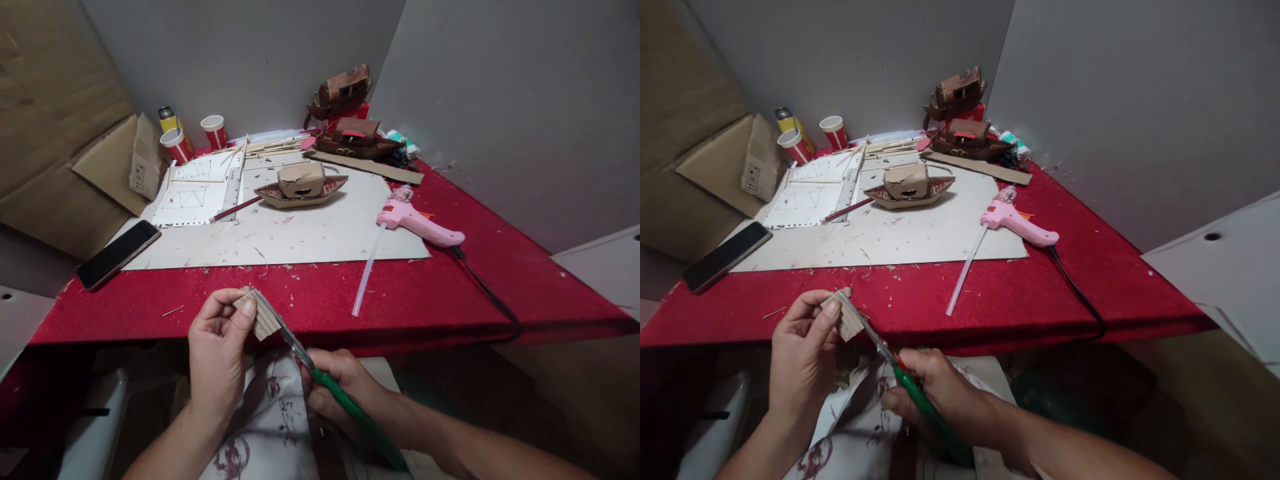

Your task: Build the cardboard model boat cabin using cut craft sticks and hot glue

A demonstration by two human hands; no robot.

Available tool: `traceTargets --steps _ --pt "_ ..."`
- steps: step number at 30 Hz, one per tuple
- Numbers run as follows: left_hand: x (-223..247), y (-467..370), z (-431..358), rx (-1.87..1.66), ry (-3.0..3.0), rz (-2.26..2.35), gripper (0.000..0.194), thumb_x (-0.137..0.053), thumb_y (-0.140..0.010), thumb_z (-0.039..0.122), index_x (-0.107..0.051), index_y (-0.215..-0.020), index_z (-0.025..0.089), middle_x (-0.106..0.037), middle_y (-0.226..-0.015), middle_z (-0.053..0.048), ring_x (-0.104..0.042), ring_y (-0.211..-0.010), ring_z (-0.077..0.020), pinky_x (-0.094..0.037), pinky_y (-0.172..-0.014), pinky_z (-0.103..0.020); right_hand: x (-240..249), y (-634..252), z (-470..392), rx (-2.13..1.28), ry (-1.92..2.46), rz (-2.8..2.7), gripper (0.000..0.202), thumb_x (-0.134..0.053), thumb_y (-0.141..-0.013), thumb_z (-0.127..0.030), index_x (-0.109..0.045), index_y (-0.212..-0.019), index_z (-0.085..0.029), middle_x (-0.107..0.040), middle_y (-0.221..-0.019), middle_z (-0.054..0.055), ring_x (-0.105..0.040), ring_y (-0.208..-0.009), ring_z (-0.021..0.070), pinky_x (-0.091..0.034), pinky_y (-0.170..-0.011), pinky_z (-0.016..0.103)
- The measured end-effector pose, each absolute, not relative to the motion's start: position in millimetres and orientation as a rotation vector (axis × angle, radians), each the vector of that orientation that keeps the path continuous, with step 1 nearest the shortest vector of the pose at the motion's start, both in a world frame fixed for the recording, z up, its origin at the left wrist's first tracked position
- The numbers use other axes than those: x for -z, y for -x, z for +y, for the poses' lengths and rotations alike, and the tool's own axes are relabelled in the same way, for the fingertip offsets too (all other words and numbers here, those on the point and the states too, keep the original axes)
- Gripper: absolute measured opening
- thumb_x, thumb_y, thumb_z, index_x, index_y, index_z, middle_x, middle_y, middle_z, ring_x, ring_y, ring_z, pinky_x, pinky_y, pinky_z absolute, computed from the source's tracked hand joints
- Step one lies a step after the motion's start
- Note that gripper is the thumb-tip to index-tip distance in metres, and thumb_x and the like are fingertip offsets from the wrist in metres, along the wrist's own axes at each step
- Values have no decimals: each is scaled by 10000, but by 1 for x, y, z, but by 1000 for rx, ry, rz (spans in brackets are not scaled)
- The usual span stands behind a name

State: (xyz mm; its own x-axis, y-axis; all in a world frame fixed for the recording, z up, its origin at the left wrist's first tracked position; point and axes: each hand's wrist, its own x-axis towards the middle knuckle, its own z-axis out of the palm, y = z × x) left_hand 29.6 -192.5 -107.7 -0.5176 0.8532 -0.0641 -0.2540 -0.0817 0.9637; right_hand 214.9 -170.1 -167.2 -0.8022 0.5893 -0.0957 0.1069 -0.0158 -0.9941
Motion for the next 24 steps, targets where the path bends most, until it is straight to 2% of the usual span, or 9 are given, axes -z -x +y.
traceTargets --steps 5,12,16,19,22,24 --pt "106 -28 -198 -1736 -678 1376 188 -819 -747 280 -695 -860 195 -656 -654 39 -573 -552 -57 -472 -548 -131 164 -213 -169 -1922 631 -1905 397 -553 -889 -551 -435 -753 -197 -372 -681 -38 -334 -610 104 -302 -506 218" --pt "103 -13 -237 -1698 -518 1364 172 -810 -744 257 -691 -843 183 -656 -638 25 -594 -537 -72 -486 -553 -157 157 -210 -171 -2113 714 -2059 372 -676 -818 -441 -424 -685 -201 -340 -600 -69 -288 -537 72 -227 -436 195" --pt "105 -3 -270 -1709 -451 1431 169 -823 -719 240 -698 -815 181 -582 -540 51 -574 -502 -69 -478 -531 -146 152 -204 -172 -2132 610 -2222 323 -699 -800 -399 -472 -696 -194 -392 -604 -61 -337 -552 80 -253 -447 189" --pt "108 -4 -289 -1705 -403 1466 181 -823 -715 264 -684 -789 174 -627 -594 25 -567 -500 -74 -458 -498 -152 157 -199 -176 -2120 529 -2247 290 -704 -789 -347 -474 -695 -199 -392 -604 -59 -324 -548 86 -266 -448 195" --pt "109 -7 -297 -1679 -363 1449 212 -822 -706 300 -666 -772 172 -609 -589 26 -530 -463 -75 -435 -457 -168 165 -198 -179 -2136 521 -2224 279 -676 -810 -426 -529 -729 -203 -367 -592 -55 -282 -530 96 -284 -444 214" --pt "107 -7 -299 -1708 -321 1457 239 -833 -683 308 -655 -765 171 -603 -595 31 -516 -454 -69 -421 -439 -164 168 -197 -177 -2124 516 -2203 304 -676 -798 -484 -574 -744 -202 -407 -597 -38 -321 -530 111 -322 -456 228"
